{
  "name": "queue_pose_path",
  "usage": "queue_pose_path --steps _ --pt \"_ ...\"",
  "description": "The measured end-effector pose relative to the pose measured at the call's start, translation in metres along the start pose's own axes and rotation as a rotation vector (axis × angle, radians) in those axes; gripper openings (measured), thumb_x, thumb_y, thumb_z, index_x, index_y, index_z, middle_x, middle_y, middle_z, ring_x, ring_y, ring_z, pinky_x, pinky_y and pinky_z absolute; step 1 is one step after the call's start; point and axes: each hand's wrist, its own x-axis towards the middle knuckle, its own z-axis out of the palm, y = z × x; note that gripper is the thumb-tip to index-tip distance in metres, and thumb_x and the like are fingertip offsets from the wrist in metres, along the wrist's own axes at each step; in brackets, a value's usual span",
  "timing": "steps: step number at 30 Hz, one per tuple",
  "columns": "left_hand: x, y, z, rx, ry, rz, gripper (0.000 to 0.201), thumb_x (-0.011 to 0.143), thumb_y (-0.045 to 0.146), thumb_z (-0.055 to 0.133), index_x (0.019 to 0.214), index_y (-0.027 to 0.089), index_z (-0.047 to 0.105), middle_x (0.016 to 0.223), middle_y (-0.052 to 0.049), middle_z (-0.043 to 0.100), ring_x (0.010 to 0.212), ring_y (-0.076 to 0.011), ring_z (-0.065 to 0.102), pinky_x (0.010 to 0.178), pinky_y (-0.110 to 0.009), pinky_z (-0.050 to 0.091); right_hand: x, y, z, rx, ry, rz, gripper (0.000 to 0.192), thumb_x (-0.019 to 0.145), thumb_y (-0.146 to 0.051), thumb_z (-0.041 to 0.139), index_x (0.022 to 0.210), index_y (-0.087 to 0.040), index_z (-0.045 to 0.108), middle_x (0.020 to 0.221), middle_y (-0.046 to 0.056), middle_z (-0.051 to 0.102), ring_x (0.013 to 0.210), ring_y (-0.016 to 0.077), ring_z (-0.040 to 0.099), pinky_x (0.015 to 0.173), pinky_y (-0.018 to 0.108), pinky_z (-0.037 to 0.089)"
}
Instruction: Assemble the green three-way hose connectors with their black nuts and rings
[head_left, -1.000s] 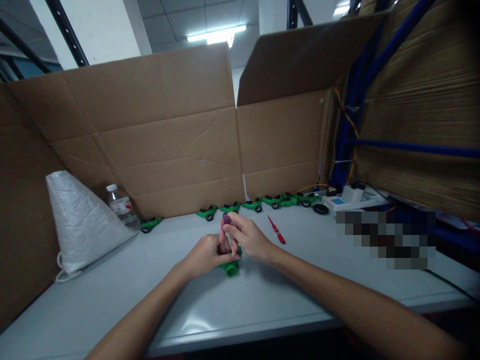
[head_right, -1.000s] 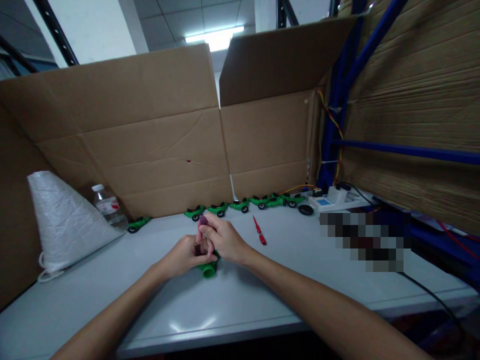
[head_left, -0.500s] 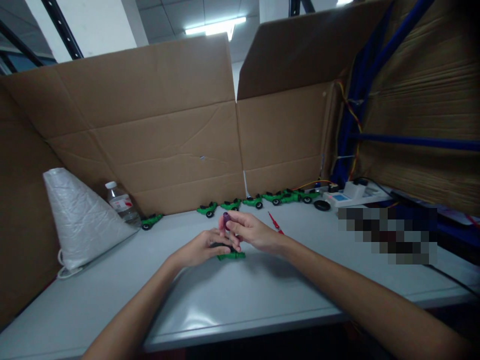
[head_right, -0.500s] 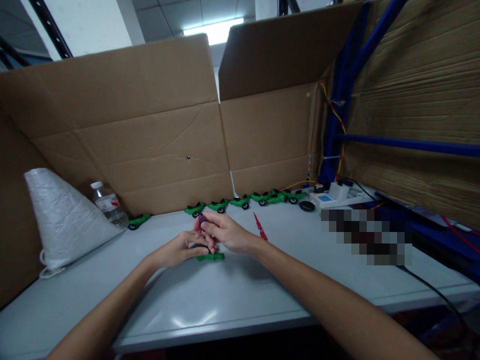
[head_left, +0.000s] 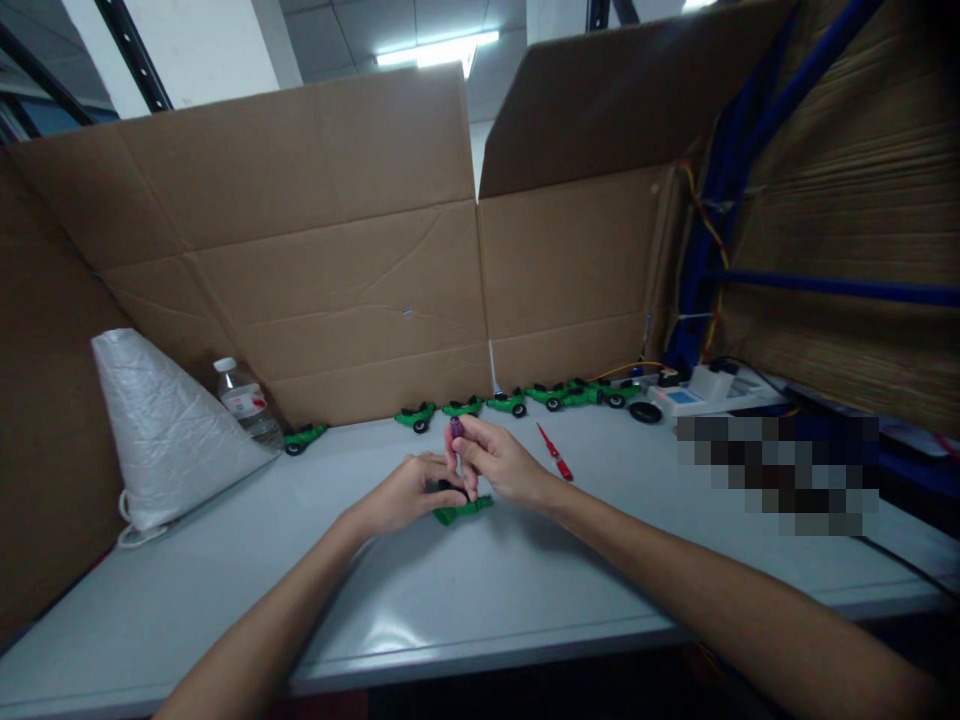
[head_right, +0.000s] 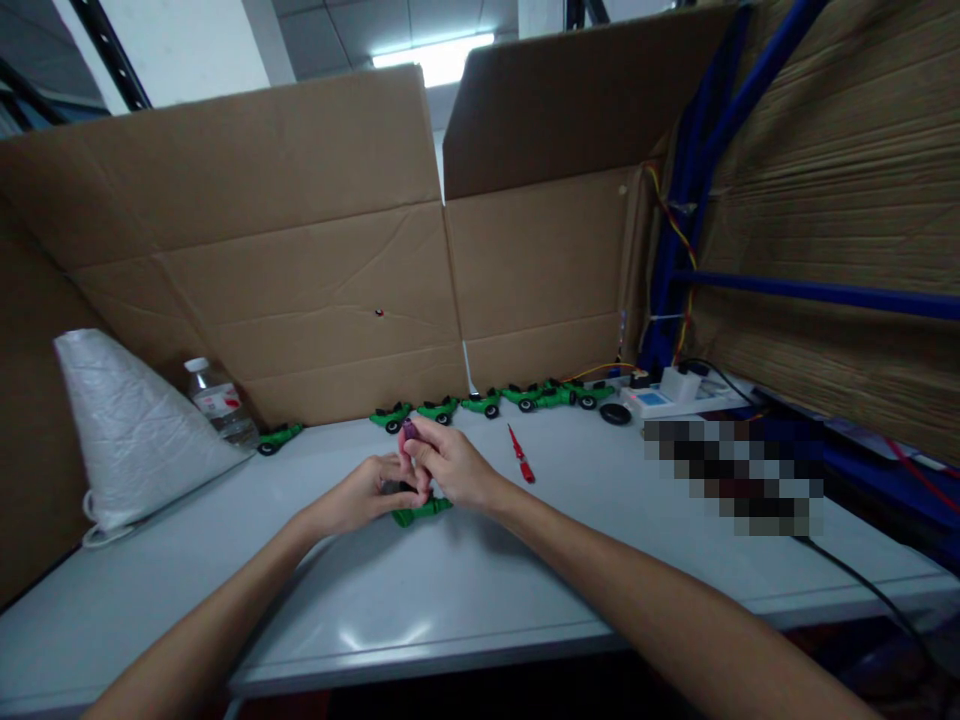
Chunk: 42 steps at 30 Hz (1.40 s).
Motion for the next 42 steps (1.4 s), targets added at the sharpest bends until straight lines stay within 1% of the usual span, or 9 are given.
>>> queue_pose_path --steps 4,10,18,26,30,34,36,39,42 --pt "0.001 -0.002 0.003 0.114 0.045 -0.004 0.033 0.095 0.047 0.071 0.09 0.016 0.08 0.093 -0.007 0.077 0.084 -0.0169 0.068 0.083 -0.026 0.049 0.0 0.002 0.001 -0.024 0.042 -0.02 0.035 0.103 -0.055 0.055 0.094 -0.021 0.056 0.069 -0.004 0.061 0.047 0.01 0.057 0.047 0.021 0.047" --pt "0.0 -0.004 0.012 0.136 0.104 -0.141 0.037 0.088 0.05 0.078 0.084 0.013 0.073 0.073 -0.001 0.069 0.063 -0.012 0.057 0.062 -0.021 0.041 0.001 0.007 0.003 -0.047 0.121 -0.035 0.036 0.104 -0.054 0.053 0.092 -0.02 0.057 0.068 -0.005 0.06 0.045 0.0092 0.056 0.045 0.021 0.048" --pt "0.001 -0.005 0.016 0.169 0.141 -0.173 0.036 0.092 0.049 0.072 0.085 0.014 0.067 0.069 0.003 0.06 0.061 -0.0102 0.05 0.058 -0.021 0.036 0.003 0.014 0.004 -0.008 0.196 -0.063 0.031 0.101 -0.051 0.059 0.093 -0.021 0.054 0.077 -0.004 0.063 0.049 0.0085 0.059 0.045 0.02 0.048" --pt "0.001 -0.007 0.005 0.291 0.143 -0.052 0.028 0.096 0.045 0.07 0.092 0.018 0.075 0.085 -0.003 0.071 0.079 -0.0165 0.062 0.074 -0.026 0.045 0.007 0.016 -0.006 -0.027 0.323 -0.068 0.034 0.1 -0.057 0.058 0.096 -0.024 0.053 0.081 -0.004 0.063 0.046 0.0097 0.056 0.042 0.022 0.045" --pt "0.0 -0.007 0.001 0.324 0.137 -0.013 0.026 0.099 0.044 0.067 0.104 0.022 0.078 0.098 -0.006 0.075 0.093 -0.0203 0.066 0.085 -0.029 0.047 0.007 0.013 -0.019 -0.223 0.439 -0.023 0.036 0.101 -0.059 0.054 0.094 -0.024 0.054 0.067 -0.007 0.052 0.044 0.0108 0.046 0.042 0.023 0.034" --pt "0.0 -0.01 0.001 0.356 0.146 -0.011 0.026 0.1 0.044 0.065 0.104 0.021 0.078 0.099 -0.006 0.076 0.094 -0.0213 0.067 0.087 -0.031 0.048 0.006 0.013 -0.036 -0.633 0.499 -0.033 0.026 0.101 -0.047 0.057 0.097 -0.022 0.061 0.07 -0.004 0.054 0.061 0.0147 0.052 0.059 0.026 0.038" --pt "0.0 -0.011 0.001 0.364 0.152 -0.003 0.026 0.101 0.043 0.064 0.104 0.021 0.078 0.099 -0.006 0.077 0.094 -0.0215 0.067 0.088 -0.032 0.049 0.005 0.015 -0.041 -0.813 0.487 0.025 0.024 0.1 -0.04 0.059 0.114 -0.021 0.062 0.074 -0.003 0.059 0.066 0.0169 0.056 0.064 0.027 0.038" --pt "0.001 -0.012 0.001 0.379 0.159 -0.001 0.026 0.102 0.043 0.063 0.105 0.022 0.077 0.1 -0.006 0.077 0.094 -0.0218 0.068 0.088 -0.033 0.049 0.004 0.016 -0.044 -1.005 0.421 0.148 0.039 0.1 -0.034 0.057 0.137 -0.02 0.053 0.083 0.001 0.069 0.073 0.0196 0.062 0.066 0.027 0.036" --pt "0.0 -0.012 0.0 0.4 0.166 -0.003 0.027 0.103 0.043 0.061 0.107 0.022 0.077 0.101 -0.006 0.077 0.096 -0.0221 0.068 0.089 -0.033 0.049 0.003 0.017 -0.044 -1.131 0.328 0.241 0.034 0.103 -0.034 0.054 0.135 -0.023 0.055 0.093 0.004 0.075 0.082 0.0218 0.068 0.069 0.027 0.036"
